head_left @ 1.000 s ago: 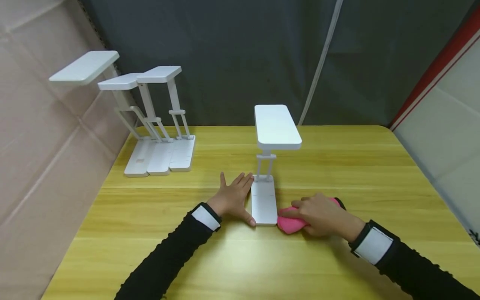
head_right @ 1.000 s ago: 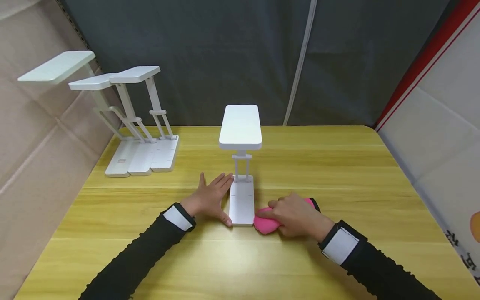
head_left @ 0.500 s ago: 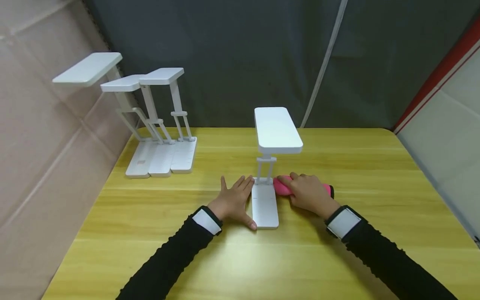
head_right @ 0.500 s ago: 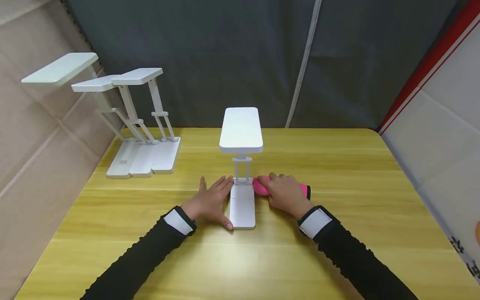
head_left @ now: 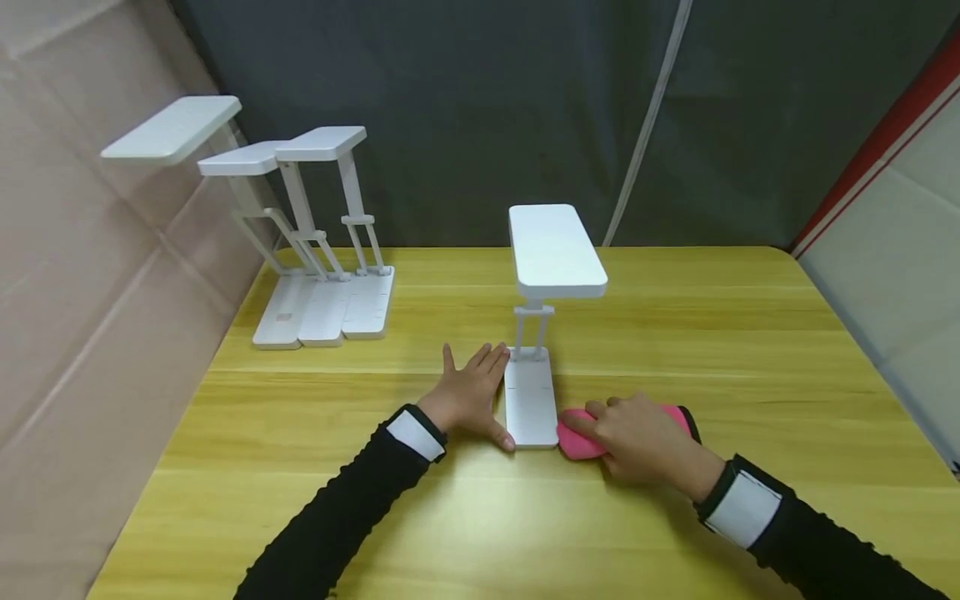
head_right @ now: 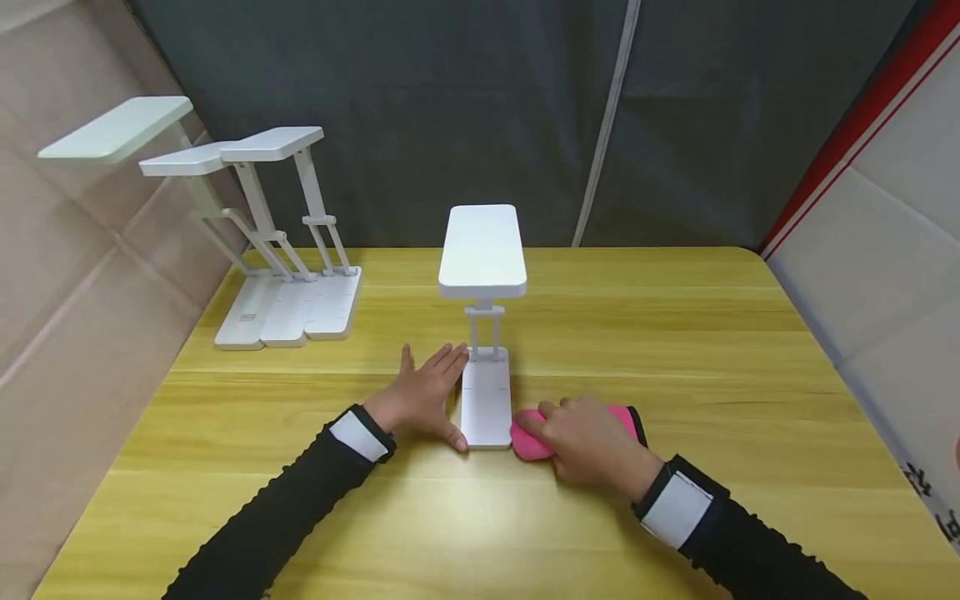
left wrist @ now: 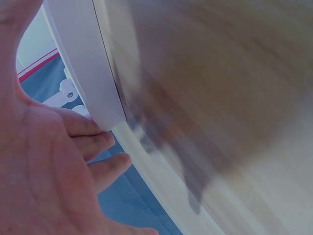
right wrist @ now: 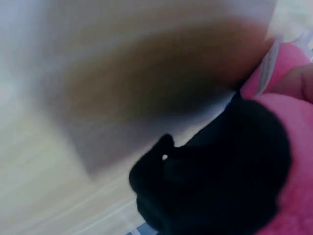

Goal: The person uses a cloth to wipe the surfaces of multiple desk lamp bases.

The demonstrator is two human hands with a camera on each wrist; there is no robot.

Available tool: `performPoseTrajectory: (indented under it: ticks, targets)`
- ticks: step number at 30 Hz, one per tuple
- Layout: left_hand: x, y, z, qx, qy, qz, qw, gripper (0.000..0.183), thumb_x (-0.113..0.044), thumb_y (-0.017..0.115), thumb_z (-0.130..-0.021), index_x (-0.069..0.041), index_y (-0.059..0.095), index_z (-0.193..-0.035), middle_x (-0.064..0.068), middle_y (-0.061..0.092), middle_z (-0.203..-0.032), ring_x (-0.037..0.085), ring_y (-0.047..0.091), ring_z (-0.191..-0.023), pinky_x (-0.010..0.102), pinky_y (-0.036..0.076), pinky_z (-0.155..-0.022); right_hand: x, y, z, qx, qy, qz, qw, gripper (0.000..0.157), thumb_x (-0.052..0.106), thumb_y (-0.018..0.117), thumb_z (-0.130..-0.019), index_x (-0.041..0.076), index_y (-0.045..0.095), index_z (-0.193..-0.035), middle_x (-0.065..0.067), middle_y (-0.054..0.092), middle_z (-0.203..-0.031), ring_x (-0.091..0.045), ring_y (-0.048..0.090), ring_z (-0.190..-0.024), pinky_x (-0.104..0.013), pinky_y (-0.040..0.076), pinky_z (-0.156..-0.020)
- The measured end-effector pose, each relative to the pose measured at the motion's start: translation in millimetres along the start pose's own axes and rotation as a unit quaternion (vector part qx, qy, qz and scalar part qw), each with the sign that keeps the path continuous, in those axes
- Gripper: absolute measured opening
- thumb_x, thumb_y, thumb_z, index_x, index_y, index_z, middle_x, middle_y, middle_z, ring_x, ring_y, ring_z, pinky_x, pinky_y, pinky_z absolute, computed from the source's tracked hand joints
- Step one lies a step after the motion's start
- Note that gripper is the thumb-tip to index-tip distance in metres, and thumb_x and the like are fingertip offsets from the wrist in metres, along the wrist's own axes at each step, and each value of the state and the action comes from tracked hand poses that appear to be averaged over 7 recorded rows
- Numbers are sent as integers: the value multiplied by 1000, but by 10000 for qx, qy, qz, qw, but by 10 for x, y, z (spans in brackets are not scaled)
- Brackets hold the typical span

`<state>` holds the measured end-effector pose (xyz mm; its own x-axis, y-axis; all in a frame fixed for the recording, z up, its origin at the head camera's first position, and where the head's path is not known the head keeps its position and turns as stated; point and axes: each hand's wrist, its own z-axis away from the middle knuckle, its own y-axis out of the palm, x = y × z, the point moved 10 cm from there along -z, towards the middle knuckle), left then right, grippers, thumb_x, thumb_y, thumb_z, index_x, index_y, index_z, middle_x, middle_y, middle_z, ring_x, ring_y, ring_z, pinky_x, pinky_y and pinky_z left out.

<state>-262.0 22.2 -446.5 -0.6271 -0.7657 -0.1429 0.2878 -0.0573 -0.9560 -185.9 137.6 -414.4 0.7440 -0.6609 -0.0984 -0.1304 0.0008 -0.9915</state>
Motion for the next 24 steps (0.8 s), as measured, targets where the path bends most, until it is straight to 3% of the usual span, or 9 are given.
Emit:
performPoseTrajectory:
  ticks: [8, 12, 18, 24]
  targets:
    - [10, -12, 8, 131, 58, -1, 9999, 130, -79, 63, -52, -7, 1, -142, 7, 2, -150, 23, 1, -136, 73, -1, -93, 155, -28, 160, 511, 115, -631, 9966, 58, 18, 61, -67, 18, 48, -123, 6, 49, -77, -5, 37, -53, -25, 33, -42]
    - [15, -4, -48, 418, 71, 51, 9991, 126, -81, 59, -56, -8, 2, -142, 6, 3, -150, 22, 0, -136, 73, -1, -94, 379, -172, 144, 388, -159, -913, 9949, 61, 24, 66, -65, 20, 45, -122, 7, 51, -85, -7, 45, -61, -26, 37, -45]
    - [37, -32, -42, 414, -128, -72, 9990, 121, -78, 59, -59, -7, 6, -142, 7, 5, -150, 22, 2, -136, 72, 0, -95, 848, -176, -138, -241, -813, -150, 9963, 47, 26, 63, -75, 16, 50, -119, 0, 52, -102, -17, 54, -74, -28, 44, -49]
    - [13, -41, -31, 185, -88, 36, 9998, 121, -76, 62, -59, -6, 9, -142, 7, 9, -150, 23, 6, -136, 73, 3, -94, 867, -107, -220, -495, -549, 113, 9972, 38, 25, 61, -78, 11, 55, -113, -1, 53, -97, -17, 52, -65, -28, 43, -44]
